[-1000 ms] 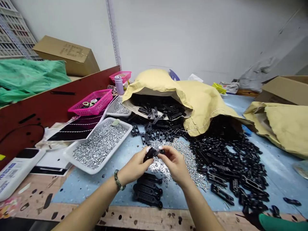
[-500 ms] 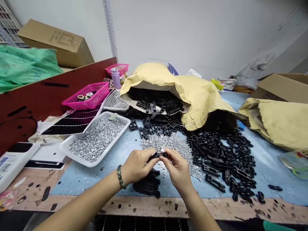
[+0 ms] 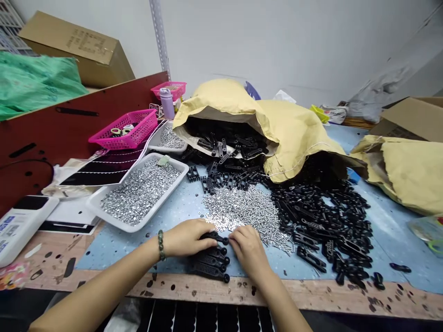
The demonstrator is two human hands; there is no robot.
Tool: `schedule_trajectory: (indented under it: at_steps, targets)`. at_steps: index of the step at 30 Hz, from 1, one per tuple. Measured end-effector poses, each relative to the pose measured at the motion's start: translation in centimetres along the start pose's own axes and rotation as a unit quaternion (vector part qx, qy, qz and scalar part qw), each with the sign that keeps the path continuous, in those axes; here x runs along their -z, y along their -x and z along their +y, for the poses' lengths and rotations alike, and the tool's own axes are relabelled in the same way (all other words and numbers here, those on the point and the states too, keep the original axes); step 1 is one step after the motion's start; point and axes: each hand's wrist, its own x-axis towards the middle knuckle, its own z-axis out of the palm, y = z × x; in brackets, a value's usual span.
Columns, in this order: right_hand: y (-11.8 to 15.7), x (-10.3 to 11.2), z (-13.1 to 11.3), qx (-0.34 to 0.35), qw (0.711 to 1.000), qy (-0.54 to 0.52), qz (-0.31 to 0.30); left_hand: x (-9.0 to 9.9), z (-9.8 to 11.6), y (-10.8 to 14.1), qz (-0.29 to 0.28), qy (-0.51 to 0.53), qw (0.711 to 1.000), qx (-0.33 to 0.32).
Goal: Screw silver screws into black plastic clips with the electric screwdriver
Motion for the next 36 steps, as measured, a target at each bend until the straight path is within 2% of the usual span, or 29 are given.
schedule_trajectory:
  at_steps: [3,5,8,11,15,17,20,23,26,28,30,32,36]
  targets:
    - [-0.8,-0.4,-0.3,0.004,1.0,-0.005,0.002,0.7,-0.6,-0.2,0.042,0.045,0.997,0.041]
    - [-0.5,-0.1,-0.2,-0.005,1.0,-0.015,0.005,1.0,-0.9,-0.7,0.064,0.051,0.996,0.045]
    - [0.6,0.8,0.0,-0.023,0.997,-0.06,0.042,0.8,-0.9,-1.5,0.058,0.054,0.997,0.017]
    - [1.7,1.5,0.2,-0.034,0.991,-0.094,0.088,-0.2,-0.5,-2.2,0.034,0.034,0.999,-0.025]
    - [2.0,1.1,0.1,0.013,0.997,-0.063,0.053,-1.5,-0.3,-2.7,0.042,0.0,0.999,-0.027]
    - [1.9,0.6,-0.2,0.022,0.997,-0.05,0.06,-1.9,-0.4,-2.6,0.047,-0.014,0.999,-0.022]
    - [1.7,0.1,-0.8,0.017,0.996,-0.051,0.065,-2.2,-0.6,-2.0,0.048,-0.021,0.999,-0.015]
    - [1.7,0.5,-0.9,0.014,0.996,-0.074,0.041,-2.1,-0.7,-1.1,0.047,-0.015,0.999,-0.008]
    - [1.1,1.7,0.7,-0.027,0.995,-0.082,0.051,-1.4,-0.6,-1.0,0.035,-0.029,0.999,-0.011]
    - [0.3,2.7,2.9,-0.097,0.99,-0.031,0.096,-0.7,-0.2,-2.1,0.06,-0.049,0.997,-0.01]
    - [-0.8,3.4,5.1,-0.152,0.979,0.056,0.124,-0.2,0.5,-4.4,0.112,-0.072,0.991,-0.003]
    - [-1.9,3.7,6.7,-0.158,0.975,0.116,0.109,-0.1,1.3,-7.6,0.149,-0.089,0.985,0.0]
    - [-2.8,3.6,7.3,-0.134,0.979,0.125,0.092,-1.5,2.3,-13.7,0.153,-0.112,0.982,-0.002]
